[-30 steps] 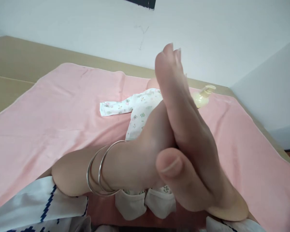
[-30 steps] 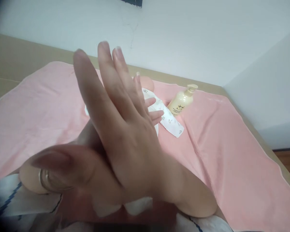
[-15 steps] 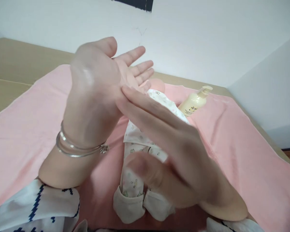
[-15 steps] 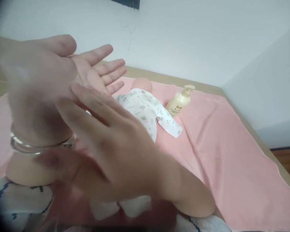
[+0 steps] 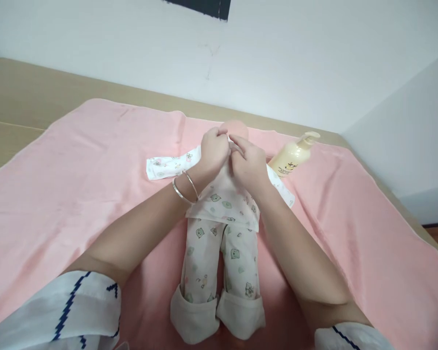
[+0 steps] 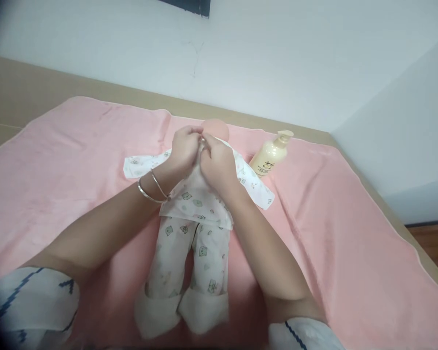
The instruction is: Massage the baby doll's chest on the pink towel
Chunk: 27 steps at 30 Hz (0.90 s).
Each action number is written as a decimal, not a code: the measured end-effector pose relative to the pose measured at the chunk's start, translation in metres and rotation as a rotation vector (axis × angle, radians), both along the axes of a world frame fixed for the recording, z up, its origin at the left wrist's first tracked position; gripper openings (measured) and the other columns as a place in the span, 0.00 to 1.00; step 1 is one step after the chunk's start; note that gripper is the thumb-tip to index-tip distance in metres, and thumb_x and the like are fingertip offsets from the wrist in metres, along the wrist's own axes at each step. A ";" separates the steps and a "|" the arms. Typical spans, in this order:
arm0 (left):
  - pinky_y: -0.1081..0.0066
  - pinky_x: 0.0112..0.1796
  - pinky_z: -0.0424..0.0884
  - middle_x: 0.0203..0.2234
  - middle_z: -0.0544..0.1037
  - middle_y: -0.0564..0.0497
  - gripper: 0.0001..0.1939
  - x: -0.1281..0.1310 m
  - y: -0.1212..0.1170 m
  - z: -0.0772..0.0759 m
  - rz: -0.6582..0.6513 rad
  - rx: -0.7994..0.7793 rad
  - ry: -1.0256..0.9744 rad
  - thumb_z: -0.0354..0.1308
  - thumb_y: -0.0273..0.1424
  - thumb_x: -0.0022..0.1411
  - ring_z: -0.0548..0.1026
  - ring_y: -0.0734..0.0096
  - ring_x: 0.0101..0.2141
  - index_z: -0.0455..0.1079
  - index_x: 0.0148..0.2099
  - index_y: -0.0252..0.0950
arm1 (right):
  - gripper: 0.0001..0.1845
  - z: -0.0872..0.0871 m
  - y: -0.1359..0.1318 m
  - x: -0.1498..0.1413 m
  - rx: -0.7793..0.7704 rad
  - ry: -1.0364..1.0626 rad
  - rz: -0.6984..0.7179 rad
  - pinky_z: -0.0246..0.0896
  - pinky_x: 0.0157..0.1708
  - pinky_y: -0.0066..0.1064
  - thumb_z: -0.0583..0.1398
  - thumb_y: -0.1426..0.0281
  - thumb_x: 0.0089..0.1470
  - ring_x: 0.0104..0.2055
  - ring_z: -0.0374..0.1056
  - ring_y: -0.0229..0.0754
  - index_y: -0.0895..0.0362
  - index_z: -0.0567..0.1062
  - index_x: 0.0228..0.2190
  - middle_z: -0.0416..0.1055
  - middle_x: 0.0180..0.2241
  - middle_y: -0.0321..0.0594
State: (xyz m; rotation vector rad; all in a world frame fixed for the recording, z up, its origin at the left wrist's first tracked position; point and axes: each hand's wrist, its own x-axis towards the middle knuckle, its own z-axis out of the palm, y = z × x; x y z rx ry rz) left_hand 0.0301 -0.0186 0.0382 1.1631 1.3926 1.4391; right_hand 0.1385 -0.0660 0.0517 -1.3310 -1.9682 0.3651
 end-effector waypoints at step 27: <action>0.52 0.70 0.68 0.61 0.80 0.41 0.21 -0.024 -0.011 -0.059 -0.025 0.235 0.696 0.51 0.33 0.72 0.75 0.54 0.63 0.79 0.58 0.37 | 0.33 -0.047 -0.013 -0.002 0.092 -0.371 -0.086 0.51 0.78 0.65 0.49 0.68 0.71 0.79 0.56 0.66 0.73 0.67 0.70 0.63 0.72 0.65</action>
